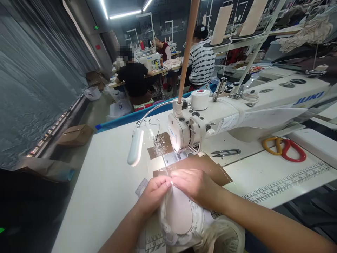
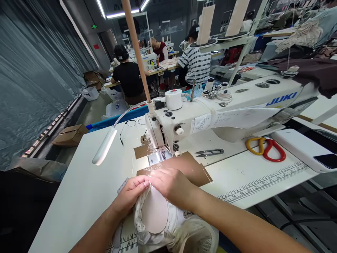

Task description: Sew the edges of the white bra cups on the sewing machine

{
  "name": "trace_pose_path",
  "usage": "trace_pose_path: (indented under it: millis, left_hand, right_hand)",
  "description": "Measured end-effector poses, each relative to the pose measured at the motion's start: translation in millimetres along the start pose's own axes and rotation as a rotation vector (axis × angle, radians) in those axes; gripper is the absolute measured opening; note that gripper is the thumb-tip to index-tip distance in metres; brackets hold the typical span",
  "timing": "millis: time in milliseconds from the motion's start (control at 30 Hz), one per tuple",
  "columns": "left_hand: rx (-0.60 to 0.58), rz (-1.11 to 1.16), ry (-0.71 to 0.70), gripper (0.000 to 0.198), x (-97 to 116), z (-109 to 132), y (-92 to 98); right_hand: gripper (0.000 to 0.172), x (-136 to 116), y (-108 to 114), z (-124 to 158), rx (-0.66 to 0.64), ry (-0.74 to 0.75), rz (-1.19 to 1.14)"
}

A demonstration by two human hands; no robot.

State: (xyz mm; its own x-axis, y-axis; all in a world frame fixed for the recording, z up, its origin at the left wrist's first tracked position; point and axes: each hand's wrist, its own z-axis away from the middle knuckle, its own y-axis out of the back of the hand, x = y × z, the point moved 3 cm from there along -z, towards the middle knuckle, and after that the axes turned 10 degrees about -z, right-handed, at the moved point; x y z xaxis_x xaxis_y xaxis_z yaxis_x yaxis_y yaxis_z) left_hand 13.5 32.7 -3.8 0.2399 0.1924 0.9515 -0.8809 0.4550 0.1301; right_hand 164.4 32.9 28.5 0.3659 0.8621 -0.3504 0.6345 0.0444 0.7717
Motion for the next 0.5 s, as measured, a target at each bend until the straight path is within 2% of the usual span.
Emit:
trace_pose_path:
  millis: [100,167,233,300,433,500]
  left_hand:
    - [0.048,-0.073,-0.115,0.027,7,3,-1.5]
    - [0.083,-0.12,-0.176,0.027,11,6,-3.5]
    - [0.113,-0.135,-0.178,0.027,11,7,-4.7]
    - [0.131,-0.114,-0.133,0.027,8,7,-4.5]
    - [0.113,-0.046,-0.071,0.027,4,7,-3.8]
    - [0.095,-0.045,-0.075,0.027,4,7,-4.9]
  right_hand:
    - [0.023,-11,8,-2,0.132,0.201,0.019]
    - [0.02,-15,13,0,0.232,0.283,-0.028]
    - [0.017,-11,14,3,0.285,0.257,-0.055]
    - [0.014,-3,11,6,0.284,0.182,-0.05]
    - [0.011,7,2,5,0.201,0.08,0.023]
    - [0.016,3,2,2,0.159,0.088,0.06]
